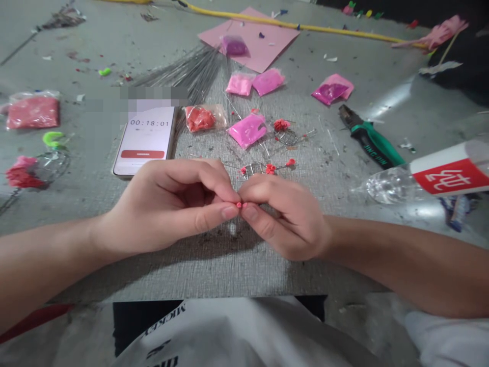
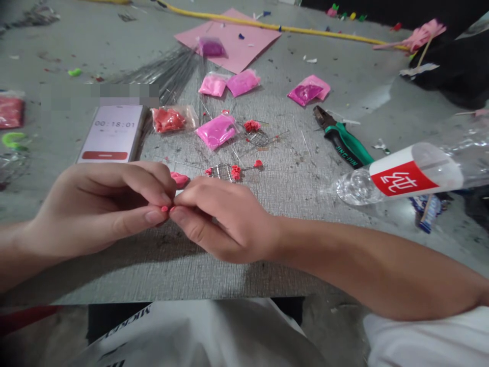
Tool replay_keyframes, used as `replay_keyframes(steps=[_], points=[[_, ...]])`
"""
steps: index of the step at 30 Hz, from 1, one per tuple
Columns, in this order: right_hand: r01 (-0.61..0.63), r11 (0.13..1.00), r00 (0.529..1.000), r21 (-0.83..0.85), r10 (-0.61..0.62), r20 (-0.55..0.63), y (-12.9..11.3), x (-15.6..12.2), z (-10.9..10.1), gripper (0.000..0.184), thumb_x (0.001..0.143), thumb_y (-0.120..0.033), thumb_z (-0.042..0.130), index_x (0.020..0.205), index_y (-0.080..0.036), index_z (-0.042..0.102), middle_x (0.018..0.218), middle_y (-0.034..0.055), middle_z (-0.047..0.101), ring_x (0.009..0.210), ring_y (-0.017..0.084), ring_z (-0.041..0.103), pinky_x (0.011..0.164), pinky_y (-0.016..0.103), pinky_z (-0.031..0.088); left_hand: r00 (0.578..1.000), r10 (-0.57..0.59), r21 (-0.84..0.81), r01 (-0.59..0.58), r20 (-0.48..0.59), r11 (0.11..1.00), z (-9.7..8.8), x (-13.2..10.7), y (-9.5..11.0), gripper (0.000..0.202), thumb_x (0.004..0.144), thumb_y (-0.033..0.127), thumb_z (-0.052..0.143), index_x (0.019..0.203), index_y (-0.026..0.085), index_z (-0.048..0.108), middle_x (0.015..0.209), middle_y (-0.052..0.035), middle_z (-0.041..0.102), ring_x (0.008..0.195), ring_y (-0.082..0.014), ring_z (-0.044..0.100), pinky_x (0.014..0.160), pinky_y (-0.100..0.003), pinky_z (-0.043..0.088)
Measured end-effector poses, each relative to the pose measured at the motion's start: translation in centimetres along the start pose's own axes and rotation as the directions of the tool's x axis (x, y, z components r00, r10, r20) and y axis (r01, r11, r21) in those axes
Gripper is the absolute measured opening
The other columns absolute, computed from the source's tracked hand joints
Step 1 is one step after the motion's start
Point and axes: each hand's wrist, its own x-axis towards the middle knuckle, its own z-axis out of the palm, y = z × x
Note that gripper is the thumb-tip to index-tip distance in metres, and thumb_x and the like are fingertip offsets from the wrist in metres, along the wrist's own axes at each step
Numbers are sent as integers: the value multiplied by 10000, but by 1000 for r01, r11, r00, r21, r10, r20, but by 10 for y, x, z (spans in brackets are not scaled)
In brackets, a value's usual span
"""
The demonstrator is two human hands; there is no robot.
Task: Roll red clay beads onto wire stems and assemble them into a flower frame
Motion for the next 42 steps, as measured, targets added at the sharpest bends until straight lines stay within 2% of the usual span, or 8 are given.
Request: replay_keyframes(steps=[7, 12, 18, 30, 42], points=[[13, 1000, 1000, 20, -13, -7, 3, -1, 1, 93, 1014, -209, 554, 973, -153, 616, 832, 37, 666, 766, 108, 632, 712, 260, 545, 1000, 5, 29, -4, -23, 1000, -2, -2, -2, 38, 861, 208, 800, 873, 218, 766, 774, -32, 718, 714, -147, 683, 632, -242, 568], [22, 999, 1000, 38, -21, -11, 2, 0, 3, 89, 1014, -205, 540, 971, -167, 608, 812, 23, 649, 748, 109, 613, 687, 253, 539, 1000, 12, 21, -12, -6, 1000, -3, -3, -3, 57, 867, 159, 779, 889, 208, 759, 782, -26, 700, 727, -134, 672, 655, -233, 575], [22, 998, 1000, 51, -21, -11, 2, -1, 4, 97, 1005, -192, 550, 990, -133, 626, 823, 40, 656, 766, 106, 613, 714, 245, 537, 1000, 8, -1, -8, -2, 1000, -2, -4, -4, 94, 868, 117, 760, 900, 205, 755, 811, -36, 717, 776, -140, 687, 651, -219, 571], [6, 998, 1000, 57, -6, -7, 2, -1, 4, 95, 1008, -207, 542, 960, -160, 607, 796, 19, 635, 733, 102, 601, 690, 230, 520, 1000, 10, 26, -10, -2, 1000, -3, -3, -3, 55, 856, 142, 765, 871, 193, 751, 762, -44, 702, 714, -141, 677, 592, -221, 572], [42, 996, 998, 78, -39, -39, 5, -1, 6, 66, 989, -186, 565, 964, -149, 614, 782, 11, 627, 721, 92, 586, 684, 222, 509, 1000, 19, -34, -19, 2, 999, -3, -4, -6, 111, 866, 96, 744, 907, 198, 759, 799, -38, 703, 753, -128, 691, 650, -215, 580]])
